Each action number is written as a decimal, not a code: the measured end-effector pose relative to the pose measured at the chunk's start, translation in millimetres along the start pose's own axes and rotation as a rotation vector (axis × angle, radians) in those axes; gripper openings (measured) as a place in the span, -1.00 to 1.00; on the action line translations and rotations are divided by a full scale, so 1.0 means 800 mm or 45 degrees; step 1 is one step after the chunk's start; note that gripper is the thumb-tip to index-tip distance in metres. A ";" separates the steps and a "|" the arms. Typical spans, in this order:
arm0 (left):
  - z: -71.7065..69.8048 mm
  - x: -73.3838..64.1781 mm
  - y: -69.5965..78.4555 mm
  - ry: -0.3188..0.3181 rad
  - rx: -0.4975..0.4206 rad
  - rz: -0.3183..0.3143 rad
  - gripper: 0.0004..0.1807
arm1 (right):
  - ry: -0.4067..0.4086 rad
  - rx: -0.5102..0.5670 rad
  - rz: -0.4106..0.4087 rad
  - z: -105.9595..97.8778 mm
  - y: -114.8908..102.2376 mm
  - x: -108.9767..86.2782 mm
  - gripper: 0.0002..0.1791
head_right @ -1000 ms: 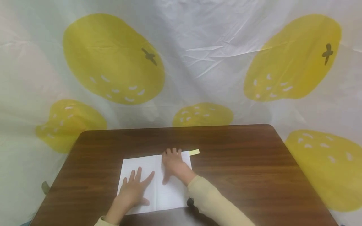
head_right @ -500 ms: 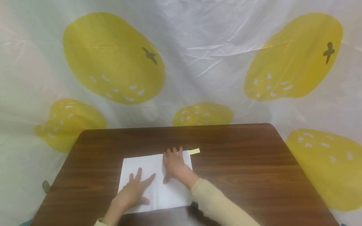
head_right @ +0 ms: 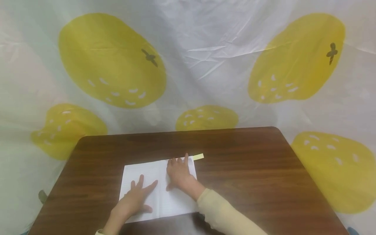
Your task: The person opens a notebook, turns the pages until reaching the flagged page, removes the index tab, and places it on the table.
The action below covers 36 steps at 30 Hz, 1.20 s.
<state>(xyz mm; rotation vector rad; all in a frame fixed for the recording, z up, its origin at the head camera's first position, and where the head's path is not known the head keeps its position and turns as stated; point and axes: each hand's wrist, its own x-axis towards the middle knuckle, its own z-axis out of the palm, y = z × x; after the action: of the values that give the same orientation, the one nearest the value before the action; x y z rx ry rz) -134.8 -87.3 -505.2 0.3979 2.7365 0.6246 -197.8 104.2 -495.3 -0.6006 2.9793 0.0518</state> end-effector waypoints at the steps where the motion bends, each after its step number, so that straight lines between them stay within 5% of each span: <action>1: -0.001 0.000 -0.001 -0.001 -0.009 0.000 0.01 | 0.003 0.002 0.008 0.000 -0.001 -0.001 0.23; 12: 0.002 0.001 -0.006 -0.005 -0.077 -0.022 0.02 | 0.154 0.081 0.068 0.020 0.010 -0.020 0.24; 20: 0.005 0.003 -0.004 0.015 -0.091 -0.013 0.01 | 0.324 0.077 0.039 0.035 0.022 -0.041 0.02; 36: 0.012 -0.006 0.008 0.097 -0.008 -0.042 -0.06 | 0.474 0.507 -0.015 0.029 0.061 -0.063 -0.25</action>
<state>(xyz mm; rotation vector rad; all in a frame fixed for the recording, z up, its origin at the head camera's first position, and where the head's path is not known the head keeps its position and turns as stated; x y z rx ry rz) -125.4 -79.9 -509.5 0.3333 2.8059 0.6527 -167.9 169.8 -512.6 -0.6310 3.1869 -0.7105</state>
